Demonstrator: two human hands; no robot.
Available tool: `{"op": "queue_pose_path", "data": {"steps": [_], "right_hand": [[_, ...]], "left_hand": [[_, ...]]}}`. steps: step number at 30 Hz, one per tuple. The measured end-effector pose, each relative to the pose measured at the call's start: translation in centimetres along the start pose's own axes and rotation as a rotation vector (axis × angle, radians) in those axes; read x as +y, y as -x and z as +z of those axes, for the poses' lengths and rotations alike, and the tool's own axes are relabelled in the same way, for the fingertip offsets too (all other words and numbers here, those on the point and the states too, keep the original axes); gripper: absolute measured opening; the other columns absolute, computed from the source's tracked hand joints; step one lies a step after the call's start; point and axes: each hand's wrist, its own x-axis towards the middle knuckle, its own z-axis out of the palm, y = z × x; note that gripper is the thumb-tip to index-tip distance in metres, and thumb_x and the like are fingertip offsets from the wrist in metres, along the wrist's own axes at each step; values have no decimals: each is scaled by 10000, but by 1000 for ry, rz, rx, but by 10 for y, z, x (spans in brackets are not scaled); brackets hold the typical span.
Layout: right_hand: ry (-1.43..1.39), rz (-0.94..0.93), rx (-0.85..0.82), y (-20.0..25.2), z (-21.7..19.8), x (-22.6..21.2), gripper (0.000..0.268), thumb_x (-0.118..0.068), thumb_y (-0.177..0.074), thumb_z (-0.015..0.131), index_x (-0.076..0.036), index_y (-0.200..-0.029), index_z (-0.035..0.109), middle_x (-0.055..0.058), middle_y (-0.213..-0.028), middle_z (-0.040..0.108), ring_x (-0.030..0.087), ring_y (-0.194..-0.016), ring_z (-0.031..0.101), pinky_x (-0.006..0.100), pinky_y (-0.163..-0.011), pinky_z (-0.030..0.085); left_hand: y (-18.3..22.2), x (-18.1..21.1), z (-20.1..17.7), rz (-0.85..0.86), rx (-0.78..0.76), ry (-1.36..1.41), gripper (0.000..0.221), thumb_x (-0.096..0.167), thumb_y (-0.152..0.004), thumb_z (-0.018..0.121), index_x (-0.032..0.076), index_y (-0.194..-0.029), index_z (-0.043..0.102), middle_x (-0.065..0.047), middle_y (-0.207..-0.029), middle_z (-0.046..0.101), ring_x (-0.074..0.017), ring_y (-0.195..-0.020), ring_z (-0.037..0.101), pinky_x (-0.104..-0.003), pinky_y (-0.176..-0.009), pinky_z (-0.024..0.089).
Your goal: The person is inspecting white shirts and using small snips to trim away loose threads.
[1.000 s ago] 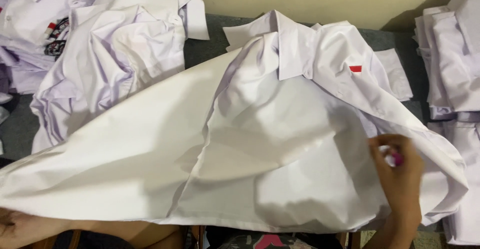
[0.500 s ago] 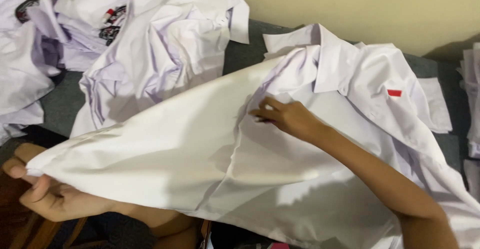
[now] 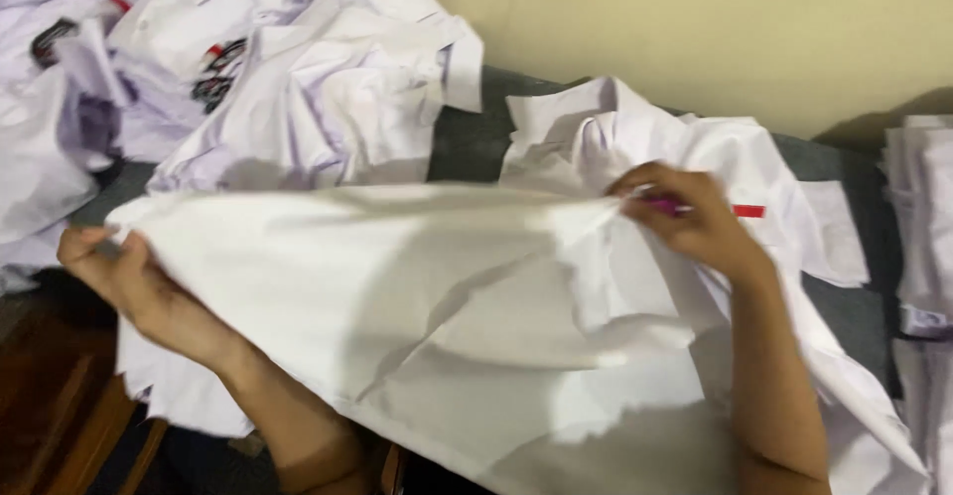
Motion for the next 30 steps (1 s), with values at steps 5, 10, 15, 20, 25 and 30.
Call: {"op": "queue_pose_path", "data": {"steps": [5,10,15,20,25,30], "right_hand": [[185,19,385,80,-65,-8,74,-14,-1017,700,-49,-1074,669,-17,-686,502,79,-596,298,239,-595,256],[268,116,493,128,-76,-37,85,41,-1007,691,-12,-1073,690,30,-948,679,114,-732,469,246,-686,387],[280,114,660,159,-88,-51,143,114,-990,648,13,-1088,676,72,-892,671,102,-778,571,205,-712,424],[314,88,723,164,-91,-63,269,172,-853,592,33,-1054,705,76,-902,716,85,-642,589,163,-591,437],[308,89,715,145,-85,-67,217,106,-854,634,-20,-1002,730,21,-872,723,70,-710,603,176,-650,459],[195,90,678,129,-81,-71,93,74,-911,702,10,-971,732,28,-840,710,54,-722,595,159,-690,489]], "left_hand": [[18,-11,64,-337,-265,64,509,-65,-1119,599,296,-1390,365,-167,-1299,485,-272,-1093,538,-364,-885,494],[20,-39,155,-203,-533,138,371,42,-1152,605,264,-1340,374,-106,-1262,435,-220,-1112,491,-334,-1016,427],[18,-55,229,30,-669,134,371,16,-1147,585,234,-1340,356,-29,-1251,354,-173,-1056,355,-284,-996,331],[57,-24,261,221,-1082,-368,333,72,-1032,536,-4,-1349,469,-207,-1303,293,-394,-1245,442,-505,-1112,392],[121,57,287,16,-1383,-32,236,272,-1046,540,95,-1185,612,-84,-1153,644,-230,-1035,637,-366,-921,491],[159,92,293,124,-1420,101,271,213,-1000,662,62,-1208,576,-71,-1120,623,-239,-1080,634,-367,-949,514]]}}
